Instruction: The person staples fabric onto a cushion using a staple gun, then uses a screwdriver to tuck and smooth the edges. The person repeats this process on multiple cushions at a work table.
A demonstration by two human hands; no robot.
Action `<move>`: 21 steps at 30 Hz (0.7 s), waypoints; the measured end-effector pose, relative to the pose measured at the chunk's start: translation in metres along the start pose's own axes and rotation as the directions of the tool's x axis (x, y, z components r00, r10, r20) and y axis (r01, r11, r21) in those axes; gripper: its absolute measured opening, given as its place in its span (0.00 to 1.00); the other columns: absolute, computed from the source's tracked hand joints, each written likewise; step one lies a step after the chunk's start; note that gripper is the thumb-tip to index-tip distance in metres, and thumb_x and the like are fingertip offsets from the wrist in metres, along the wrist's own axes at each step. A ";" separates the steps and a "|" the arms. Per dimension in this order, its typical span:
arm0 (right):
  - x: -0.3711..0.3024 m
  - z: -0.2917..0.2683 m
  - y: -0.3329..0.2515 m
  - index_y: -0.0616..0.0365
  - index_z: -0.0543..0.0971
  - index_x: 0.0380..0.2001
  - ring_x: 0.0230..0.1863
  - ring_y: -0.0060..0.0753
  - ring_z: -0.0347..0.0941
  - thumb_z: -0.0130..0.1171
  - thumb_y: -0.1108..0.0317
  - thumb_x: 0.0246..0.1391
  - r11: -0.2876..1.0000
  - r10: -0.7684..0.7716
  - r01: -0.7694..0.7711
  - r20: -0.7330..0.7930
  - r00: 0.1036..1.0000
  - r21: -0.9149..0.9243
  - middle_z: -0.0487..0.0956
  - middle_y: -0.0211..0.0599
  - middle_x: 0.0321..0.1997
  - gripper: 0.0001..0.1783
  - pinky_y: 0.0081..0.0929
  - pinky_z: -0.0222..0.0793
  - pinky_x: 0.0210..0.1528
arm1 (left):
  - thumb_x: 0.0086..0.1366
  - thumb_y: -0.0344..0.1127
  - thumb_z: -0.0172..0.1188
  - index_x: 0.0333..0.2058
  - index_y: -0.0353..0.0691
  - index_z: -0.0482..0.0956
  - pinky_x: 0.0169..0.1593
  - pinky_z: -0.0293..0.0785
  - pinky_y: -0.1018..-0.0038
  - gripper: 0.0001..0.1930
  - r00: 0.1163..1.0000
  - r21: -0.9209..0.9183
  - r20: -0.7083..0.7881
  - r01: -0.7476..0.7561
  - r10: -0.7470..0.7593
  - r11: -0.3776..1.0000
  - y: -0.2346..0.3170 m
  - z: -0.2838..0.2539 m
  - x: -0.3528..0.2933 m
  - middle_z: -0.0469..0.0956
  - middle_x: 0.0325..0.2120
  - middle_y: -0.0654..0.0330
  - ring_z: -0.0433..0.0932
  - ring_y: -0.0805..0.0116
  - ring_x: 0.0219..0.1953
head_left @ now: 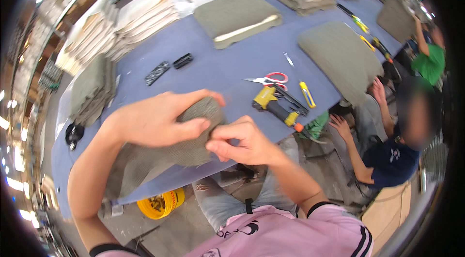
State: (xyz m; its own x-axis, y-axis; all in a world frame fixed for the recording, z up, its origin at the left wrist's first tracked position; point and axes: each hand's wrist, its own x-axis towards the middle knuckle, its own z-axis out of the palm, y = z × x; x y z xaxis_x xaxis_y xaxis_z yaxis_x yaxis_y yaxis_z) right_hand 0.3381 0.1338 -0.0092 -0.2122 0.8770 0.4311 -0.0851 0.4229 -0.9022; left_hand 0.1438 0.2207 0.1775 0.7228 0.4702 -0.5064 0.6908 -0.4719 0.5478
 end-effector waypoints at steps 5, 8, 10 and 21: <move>-0.024 -0.167 0.095 0.54 0.83 0.62 0.54 0.66 0.87 0.67 0.47 0.71 0.419 0.006 -0.436 -0.478 0.878 -0.796 0.84 0.56 0.61 0.27 0.59 0.84 0.52 | 0.77 0.45 0.60 0.73 0.50 0.72 0.49 0.82 0.55 0.29 0.995 0.071 -0.098 -0.019 0.026 0.997 0.015 0.023 -0.012 0.89 0.38 0.48 0.89 0.45 0.42; -0.053 -0.288 0.174 0.59 0.79 0.65 0.58 0.72 0.87 0.68 0.41 0.71 -0.125 0.357 -0.691 -0.683 0.638 -0.712 0.78 0.65 0.68 0.35 0.66 0.83 0.60 | 0.78 0.47 0.61 0.73 0.49 0.72 0.48 0.82 0.53 0.28 0.994 0.111 -0.083 -0.058 0.068 0.992 0.019 0.022 -0.004 0.89 0.36 0.47 0.89 0.41 0.41; -0.055 -0.305 0.193 0.58 0.83 0.59 0.59 0.67 0.88 0.70 0.41 0.68 -0.100 0.366 -0.666 -0.649 0.667 -0.740 0.88 0.57 0.60 0.32 0.62 0.83 0.63 | 0.78 0.49 0.62 0.73 0.49 0.72 0.48 0.82 0.51 0.29 0.975 0.193 -0.144 -0.141 0.170 0.971 0.002 0.033 -0.003 0.89 0.36 0.46 0.88 0.39 0.41; 0.050 -0.106 -0.063 0.47 0.66 0.61 0.27 0.23 0.74 0.43 0.53 0.90 0.921 -0.238 0.360 -0.517 0.822 0.148 0.89 0.49 0.47 0.12 0.19 0.65 0.23 | 0.76 0.50 0.66 0.71 0.41 0.76 0.45 0.82 0.45 0.31 0.958 0.256 -0.261 -0.053 0.122 0.965 0.005 0.053 -0.022 0.88 0.30 0.42 0.87 0.32 0.36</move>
State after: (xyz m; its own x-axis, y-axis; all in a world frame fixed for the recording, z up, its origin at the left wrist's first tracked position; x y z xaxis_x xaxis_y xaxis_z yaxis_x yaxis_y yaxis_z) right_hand 0.4359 0.1749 0.0711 0.3494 0.7380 0.5773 -0.2994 0.6717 -0.6776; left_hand 0.1323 0.1685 0.1558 0.7716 0.5874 -0.2440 0.6330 -0.6712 0.3857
